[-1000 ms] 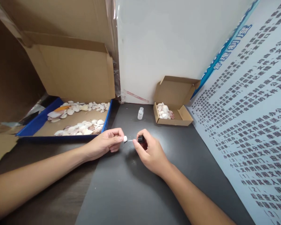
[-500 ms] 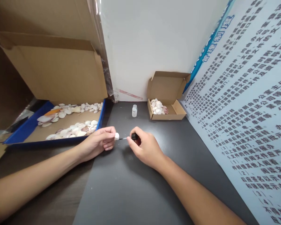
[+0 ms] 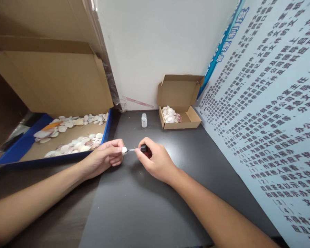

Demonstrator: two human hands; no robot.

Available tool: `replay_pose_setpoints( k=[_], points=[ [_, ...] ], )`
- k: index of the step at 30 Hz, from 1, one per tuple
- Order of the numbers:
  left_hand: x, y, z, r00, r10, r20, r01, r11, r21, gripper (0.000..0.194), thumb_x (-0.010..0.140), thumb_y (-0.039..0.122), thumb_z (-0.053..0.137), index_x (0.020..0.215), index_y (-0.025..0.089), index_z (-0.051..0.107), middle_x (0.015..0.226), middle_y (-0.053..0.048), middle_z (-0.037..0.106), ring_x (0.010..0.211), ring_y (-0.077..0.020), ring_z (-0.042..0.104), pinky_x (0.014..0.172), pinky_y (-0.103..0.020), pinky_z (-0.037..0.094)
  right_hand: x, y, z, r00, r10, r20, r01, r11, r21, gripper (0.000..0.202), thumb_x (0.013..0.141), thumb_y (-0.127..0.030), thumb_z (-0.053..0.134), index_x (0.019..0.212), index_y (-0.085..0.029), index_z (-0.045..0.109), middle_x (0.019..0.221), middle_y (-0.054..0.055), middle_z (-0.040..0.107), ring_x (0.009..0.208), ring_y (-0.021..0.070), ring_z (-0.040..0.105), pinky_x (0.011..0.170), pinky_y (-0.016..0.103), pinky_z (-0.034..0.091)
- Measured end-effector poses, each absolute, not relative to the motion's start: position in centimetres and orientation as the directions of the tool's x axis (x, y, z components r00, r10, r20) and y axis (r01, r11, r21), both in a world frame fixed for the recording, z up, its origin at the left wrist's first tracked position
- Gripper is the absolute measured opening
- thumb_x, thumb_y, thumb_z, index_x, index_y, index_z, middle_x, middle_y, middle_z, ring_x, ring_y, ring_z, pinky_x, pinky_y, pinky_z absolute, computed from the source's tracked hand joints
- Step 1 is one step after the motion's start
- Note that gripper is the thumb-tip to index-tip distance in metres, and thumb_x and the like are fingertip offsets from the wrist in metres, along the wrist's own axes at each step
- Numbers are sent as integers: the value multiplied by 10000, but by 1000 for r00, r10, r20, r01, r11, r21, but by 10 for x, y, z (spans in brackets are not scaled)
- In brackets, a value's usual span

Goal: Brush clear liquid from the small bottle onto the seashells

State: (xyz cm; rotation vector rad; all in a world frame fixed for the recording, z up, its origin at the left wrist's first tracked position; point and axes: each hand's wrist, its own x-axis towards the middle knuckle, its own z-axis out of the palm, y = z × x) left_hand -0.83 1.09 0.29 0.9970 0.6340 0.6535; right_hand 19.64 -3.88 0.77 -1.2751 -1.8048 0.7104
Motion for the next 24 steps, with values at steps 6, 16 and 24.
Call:
replay_pose_setpoints(
  k=[6, 16, 24],
  points=[
    [-9, 10, 4, 638, 747, -187, -188, 387, 903, 206, 825, 237, 653, 687, 167, 517, 515, 67, 396, 474, -62, 314, 489, -191, 277, 197, -40, 10, -195, 942, 275, 489, 336, -805, 123, 907, -243, 564, 799, -208, 518, 634, -55, 491, 535, 102, 432, 529, 218, 345],
    [-8, 11, 3, 641, 746, -178, -159, 356, 921, 235, 790, 316, 734, 710, 170, 568, 507, 73, 393, 479, -63, 305, 500, -195, 280, 194, -41, 10, -153, 939, 307, 488, 342, -803, 115, 868, -235, 603, 763, -201, 575, 640, -35, 549, 536, 106, 463, 528, 222, 374],
    [-8, 10, 2, 645, 742, -181, -165, 367, 915, 217, 782, 298, 738, 695, 160, 595, 503, 69, 387, 475, -62, 308, 495, -198, 268, 197, -40, 12, -69, 935, 348, 493, 335, -803, 153, 882, -275, 576, 750, -211, 535, 592, -40, 503, 520, 118, 449, 509, 237, 364]
  ],
)
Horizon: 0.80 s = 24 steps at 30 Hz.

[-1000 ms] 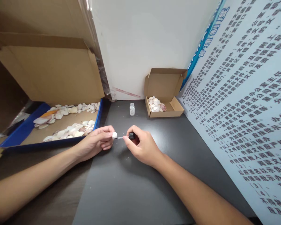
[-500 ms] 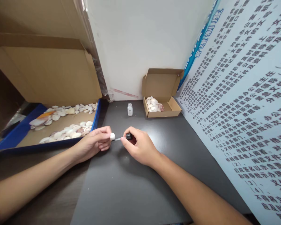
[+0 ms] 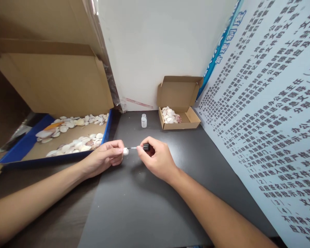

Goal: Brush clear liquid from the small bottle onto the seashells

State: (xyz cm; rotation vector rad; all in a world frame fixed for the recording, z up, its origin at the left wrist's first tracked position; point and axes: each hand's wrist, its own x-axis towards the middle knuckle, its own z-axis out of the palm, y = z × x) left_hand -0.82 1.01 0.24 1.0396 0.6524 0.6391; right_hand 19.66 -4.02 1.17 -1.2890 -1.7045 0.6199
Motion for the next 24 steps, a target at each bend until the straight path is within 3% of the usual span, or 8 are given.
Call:
replay_pose_setpoints(
  k=[11, 18, 24],
  points=[
    [-9, 12, 3, 608, 774, -174, -257, 400, 880, 264, 795, 245, 699, 626, 158, 514, 511, 82, 287, 473, -62, 289, 481, -194, 274, 195, -38, 10, -192, 919, 343, 510, 392, -765, 102, 903, -191, 578, 803, -195, 592, 744, -10, 579, 610, 122, 493, 585, 239, 400],
    [-8, 12, 3, 595, 782, -185, -255, 402, 879, 247, 802, 271, 715, 681, 158, 531, 526, 79, 339, 463, -51, 290, 472, -183, 261, 197, -38, 9, -221, 916, 336, 527, 402, -749, 68, 866, -183, 660, 799, -195, 665, 786, -2, 560, 651, 126, 531, 614, 247, 429],
    [-8, 12, 3, 590, 787, -181, -264, 400, 878, 247, 805, 304, 732, 729, 177, 534, 502, 88, 350, 450, -50, 274, 476, -179, 262, 198, -38, 7, -265, 932, 247, 593, 360, -721, 177, 911, -239, 626, 756, -200, 702, 751, -1, 582, 669, 134, 548, 625, 259, 409]
  ],
)
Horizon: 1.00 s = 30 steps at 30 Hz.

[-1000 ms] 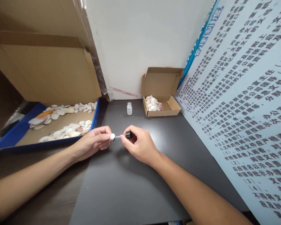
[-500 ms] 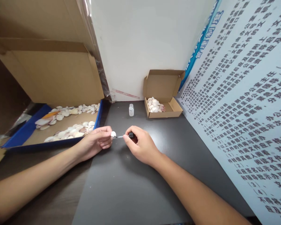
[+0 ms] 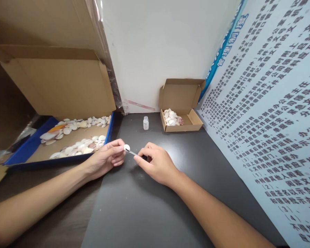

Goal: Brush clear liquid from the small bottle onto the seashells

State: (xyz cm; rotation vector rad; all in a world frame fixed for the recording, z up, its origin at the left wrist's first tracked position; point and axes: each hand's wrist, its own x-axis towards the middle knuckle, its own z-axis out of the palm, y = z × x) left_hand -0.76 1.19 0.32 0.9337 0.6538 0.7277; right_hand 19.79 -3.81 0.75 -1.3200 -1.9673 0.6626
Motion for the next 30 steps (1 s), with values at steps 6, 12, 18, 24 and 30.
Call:
replay_pose_setpoints(
  k=[6, 12, 18, 24, 30],
  points=[
    [-8, 12, 2, 583, 794, -175, -276, 396, 876, 225, 811, 295, 731, 747, 183, 547, 491, 91, 336, 451, -53, 276, 471, -176, 259, 198, -37, 6, -291, 934, 209, 609, 349, -712, 187, 905, -243, 624, 741, -202, 704, 723, -9, 598, 649, 131, 541, 614, 258, 374],
    [-7, 11, 3, 584, 789, -190, -267, 408, 873, 199, 823, 295, 721, 778, 182, 563, 501, 90, 335, 455, -51, 267, 470, -171, 256, 197, -36, 8, -262, 943, 204, 632, 327, -703, 290, 903, -206, 581, 614, -181, 586, 634, -16, 550, 595, 132, 480, 577, 260, 326],
    [-8, 11, 4, 593, 785, -181, -261, 400, 879, 219, 805, 312, 738, 770, 181, 565, 503, 91, 332, 459, -53, 282, 477, -179, 259, 194, -39, 9, -357, 912, 201, 581, 385, -717, 282, 905, -206, 572, 623, -186, 575, 641, -28, 545, 599, 122, 496, 577, 241, 345],
    [-10, 11, 5, 620, 765, -178, -240, 400, 884, 231, 804, 320, 737, 755, 179, 560, 516, 86, 336, 467, -53, 285, 487, -184, 260, 196, -38, 10, -296, 932, 209, 603, 352, -716, 346, 907, -193, 505, 570, -200, 423, 579, -43, 435, 570, 127, 409, 563, 255, 297],
    [-10, 11, 4, 622, 765, -168, -246, 394, 886, 207, 823, 318, 718, 777, 183, 567, 515, 86, 336, 465, -54, 283, 486, -182, 262, 194, -42, 13, -352, 914, 201, 571, 380, -728, 315, 899, -227, 503, 599, -204, 409, 589, -49, 447, 563, 117, 411, 561, 250, 295]
  ],
)
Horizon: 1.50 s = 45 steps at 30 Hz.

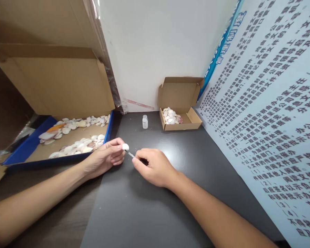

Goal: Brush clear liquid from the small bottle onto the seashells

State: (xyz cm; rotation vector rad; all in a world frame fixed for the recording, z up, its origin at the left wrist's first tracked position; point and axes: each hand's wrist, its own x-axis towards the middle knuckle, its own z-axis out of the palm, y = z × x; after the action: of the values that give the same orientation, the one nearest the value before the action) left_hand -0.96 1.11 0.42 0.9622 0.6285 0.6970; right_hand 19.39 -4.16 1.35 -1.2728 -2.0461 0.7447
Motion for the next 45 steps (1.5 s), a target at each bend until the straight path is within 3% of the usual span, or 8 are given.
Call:
replay_pose_setpoints(
  k=[5, 11, 18, 45],
  points=[
    [-10, 11, 4, 626, 761, -168, -243, 395, 886, 206, 825, 304, 717, 768, 178, 563, 514, 87, 335, 464, -51, 296, 480, -170, 278, 195, -40, 13, -267, 946, 183, 608, 313, -729, 366, 897, -217, 470, 578, -214, 290, 543, -62, 303, 525, 115, 313, 523, 264, 227],
    [-11, 12, 3, 643, 752, -144, -270, 399, 876, 154, 857, 272, 673, 799, 179, 565, 525, 76, 415, 450, -57, 391, 475, -179, 386, 194, -42, 14, -331, 923, 196, 570, 362, -738, 342, 913, -250, 469, 601, -208, 335, 575, -55, 374, 556, 114, 361, 550, 258, 264],
    [-11, 10, 5, 701, 697, -151, -253, 441, 861, 124, 875, 252, 645, 816, 178, 565, 665, 1, 648, 492, -100, 580, 462, -197, 487, 194, -45, 13, -356, 907, 226, 535, 396, -746, 334, 920, -270, 464, 607, -204, 369, 578, -49, 418, 560, 111, 400, 556, 247, 291],
    [-9, 9, 6, 700, 689, -190, -209, 452, 867, 228, 800, 273, 753, 808, 164, 553, 690, 20, 677, 373, -49, 514, 396, -175, 462, 193, -42, 13, -312, 934, 174, 588, 334, -737, 341, 901, -268, 478, 594, -204, 343, 550, -61, 354, 532, 105, 342, 530, 252, 250]
  ],
)
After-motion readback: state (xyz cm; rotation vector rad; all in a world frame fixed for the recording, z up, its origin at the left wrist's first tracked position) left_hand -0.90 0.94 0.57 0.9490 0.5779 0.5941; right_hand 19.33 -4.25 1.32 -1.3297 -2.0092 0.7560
